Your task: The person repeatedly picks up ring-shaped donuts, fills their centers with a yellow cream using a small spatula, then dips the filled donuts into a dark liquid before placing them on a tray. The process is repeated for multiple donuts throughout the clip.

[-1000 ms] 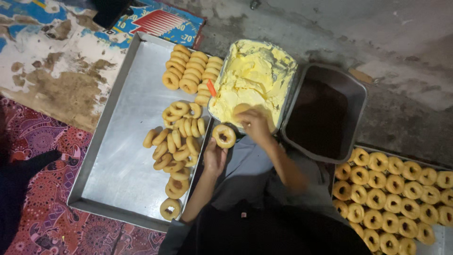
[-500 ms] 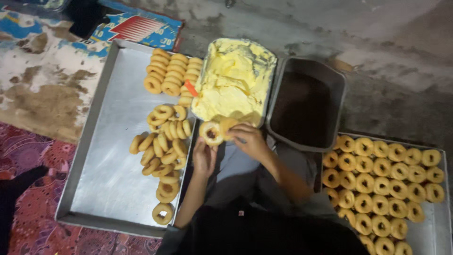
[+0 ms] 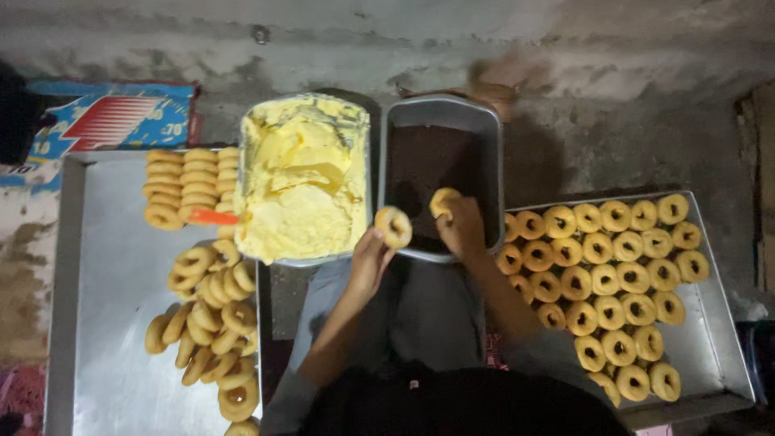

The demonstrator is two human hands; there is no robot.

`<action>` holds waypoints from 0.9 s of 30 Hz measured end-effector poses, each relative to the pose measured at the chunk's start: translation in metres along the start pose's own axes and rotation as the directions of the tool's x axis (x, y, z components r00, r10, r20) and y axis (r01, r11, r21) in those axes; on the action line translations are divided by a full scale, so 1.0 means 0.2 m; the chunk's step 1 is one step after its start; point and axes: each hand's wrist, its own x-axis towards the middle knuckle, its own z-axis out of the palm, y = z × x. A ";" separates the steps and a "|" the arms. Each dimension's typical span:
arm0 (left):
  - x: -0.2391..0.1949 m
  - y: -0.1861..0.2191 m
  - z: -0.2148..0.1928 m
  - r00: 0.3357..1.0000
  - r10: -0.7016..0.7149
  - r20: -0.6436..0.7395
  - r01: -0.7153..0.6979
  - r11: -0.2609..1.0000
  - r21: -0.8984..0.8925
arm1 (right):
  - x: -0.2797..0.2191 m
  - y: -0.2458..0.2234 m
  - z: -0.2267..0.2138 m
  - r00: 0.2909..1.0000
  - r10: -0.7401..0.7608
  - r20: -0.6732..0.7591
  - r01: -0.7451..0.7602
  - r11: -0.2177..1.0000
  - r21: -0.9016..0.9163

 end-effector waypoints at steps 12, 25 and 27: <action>0.73 -0.15 0.37 0.802 0.483 0.352 -0.445 0.088 0.891 | -0.14 0.31 0.00 0.522 0.745 0.415 -0.643 0.024 0.766; 0.30 -0.15 0.49 0.976 -0.142 0.167 0.180 0.955 -0.237 | 0.12 -0.16 -0.30 0.747 0.655 0.119 -0.526 0.472 0.708; 0.23 -0.04 0.57 0.954 -0.280 0.110 0.281 0.960 0.014 | 0.04 0.01 -0.25 0.584 0.656 0.478 -0.538 -0.128 0.833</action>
